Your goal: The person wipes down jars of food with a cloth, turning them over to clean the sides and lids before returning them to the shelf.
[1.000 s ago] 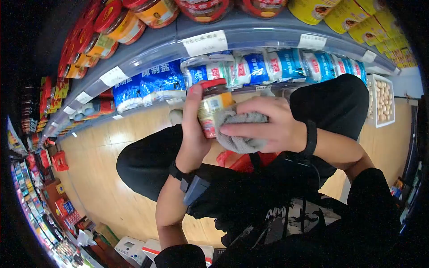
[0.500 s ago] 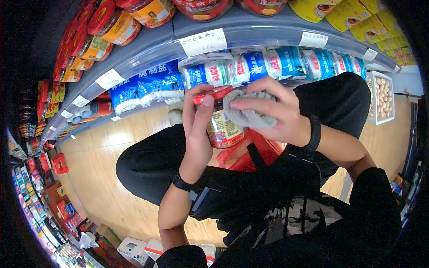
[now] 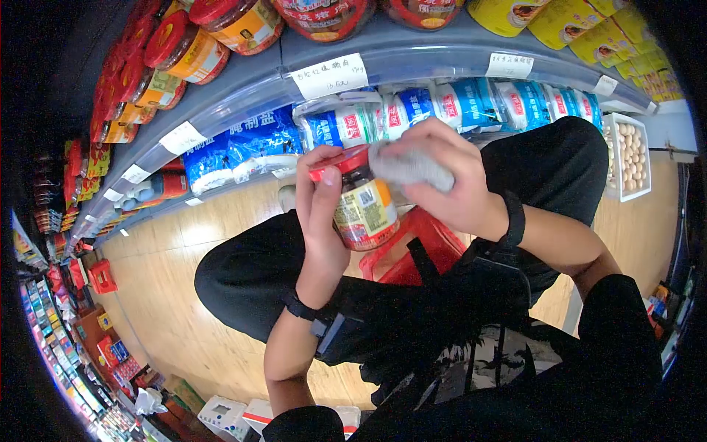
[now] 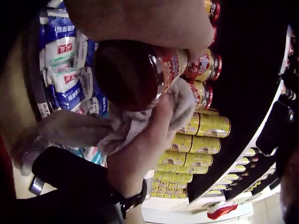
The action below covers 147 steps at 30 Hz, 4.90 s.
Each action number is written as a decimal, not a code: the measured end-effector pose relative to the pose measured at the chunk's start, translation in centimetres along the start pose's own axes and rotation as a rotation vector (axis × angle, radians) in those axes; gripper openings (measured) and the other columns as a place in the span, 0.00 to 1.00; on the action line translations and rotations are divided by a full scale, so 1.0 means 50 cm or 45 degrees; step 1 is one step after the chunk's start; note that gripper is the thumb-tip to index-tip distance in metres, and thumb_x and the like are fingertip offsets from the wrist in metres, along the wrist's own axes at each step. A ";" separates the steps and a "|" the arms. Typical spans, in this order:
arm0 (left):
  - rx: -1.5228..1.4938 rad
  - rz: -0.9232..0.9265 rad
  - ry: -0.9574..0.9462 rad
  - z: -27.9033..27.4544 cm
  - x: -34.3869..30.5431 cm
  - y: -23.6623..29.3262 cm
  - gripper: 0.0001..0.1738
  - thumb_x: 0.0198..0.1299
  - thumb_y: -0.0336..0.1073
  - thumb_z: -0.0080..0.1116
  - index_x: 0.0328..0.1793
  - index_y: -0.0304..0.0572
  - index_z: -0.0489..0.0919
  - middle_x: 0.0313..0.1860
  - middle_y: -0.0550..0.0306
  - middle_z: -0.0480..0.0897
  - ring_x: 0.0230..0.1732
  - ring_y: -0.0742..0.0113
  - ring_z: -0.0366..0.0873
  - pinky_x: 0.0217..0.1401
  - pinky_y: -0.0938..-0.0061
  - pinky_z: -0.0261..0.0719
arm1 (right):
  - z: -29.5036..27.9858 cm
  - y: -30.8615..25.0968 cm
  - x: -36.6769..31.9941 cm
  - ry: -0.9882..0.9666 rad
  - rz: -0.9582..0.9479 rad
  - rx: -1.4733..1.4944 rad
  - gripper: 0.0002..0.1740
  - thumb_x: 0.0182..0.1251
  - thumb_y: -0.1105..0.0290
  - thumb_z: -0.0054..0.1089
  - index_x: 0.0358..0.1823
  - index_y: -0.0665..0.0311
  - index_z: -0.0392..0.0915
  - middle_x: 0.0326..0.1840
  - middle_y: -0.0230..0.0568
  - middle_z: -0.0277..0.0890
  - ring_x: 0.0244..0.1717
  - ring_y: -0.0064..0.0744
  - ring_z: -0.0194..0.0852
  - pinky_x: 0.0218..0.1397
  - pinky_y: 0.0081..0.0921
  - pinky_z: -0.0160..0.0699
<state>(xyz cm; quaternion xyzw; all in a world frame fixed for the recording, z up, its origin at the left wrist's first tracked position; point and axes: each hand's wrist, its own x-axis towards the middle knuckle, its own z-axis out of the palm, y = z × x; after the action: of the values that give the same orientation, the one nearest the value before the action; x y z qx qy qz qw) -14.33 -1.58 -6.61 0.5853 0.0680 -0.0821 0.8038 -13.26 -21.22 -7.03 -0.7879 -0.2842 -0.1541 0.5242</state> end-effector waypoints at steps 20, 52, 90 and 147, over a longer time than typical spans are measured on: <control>0.538 1.186 -0.076 -0.004 0.006 -0.008 0.53 0.48 0.47 0.77 0.71 0.33 0.54 0.60 0.33 0.72 0.56 0.50 0.78 0.62 0.58 0.75 | 0.009 -0.018 -0.044 -0.184 -0.430 -0.022 0.22 0.48 0.62 0.72 0.49 0.42 0.86 0.42 0.32 0.76 0.34 0.31 0.81 0.31 0.28 0.81; 0.329 0.384 0.178 0.019 -0.001 -0.021 0.28 0.73 0.45 0.53 0.70 0.37 0.62 0.59 0.46 0.72 0.60 0.63 0.73 0.65 0.68 0.68 | 0.059 -0.028 -0.029 0.239 0.865 0.936 0.20 0.67 0.70 0.63 0.59 0.67 0.75 0.51 0.40 0.79 0.51 0.27 0.79 0.57 0.26 0.77; -0.432 -0.462 0.006 0.037 0.030 -0.065 0.32 0.71 0.65 0.45 0.58 0.43 0.76 0.46 0.55 0.83 0.42 0.65 0.83 0.45 0.69 0.83 | 0.068 -0.006 -0.061 0.475 0.900 0.892 0.18 0.66 0.72 0.59 0.55 0.70 0.76 0.47 0.43 0.80 0.48 0.29 0.79 0.53 0.29 0.78; -0.384 -0.350 0.211 0.040 0.034 -0.084 0.27 0.76 0.58 0.41 0.64 0.44 0.74 0.54 0.56 0.82 0.52 0.62 0.82 0.55 0.62 0.82 | 0.074 0.063 -0.055 0.394 1.246 1.302 0.23 0.71 0.70 0.60 0.64 0.71 0.71 0.55 0.39 0.80 0.54 0.25 0.77 0.58 0.25 0.77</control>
<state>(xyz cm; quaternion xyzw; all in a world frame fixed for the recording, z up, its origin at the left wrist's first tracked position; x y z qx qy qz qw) -13.52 -4.81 -10.24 0.4486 0.2247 -0.1315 0.8550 -13.72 -19.53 -12.35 -0.4503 0.1420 0.1407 0.8702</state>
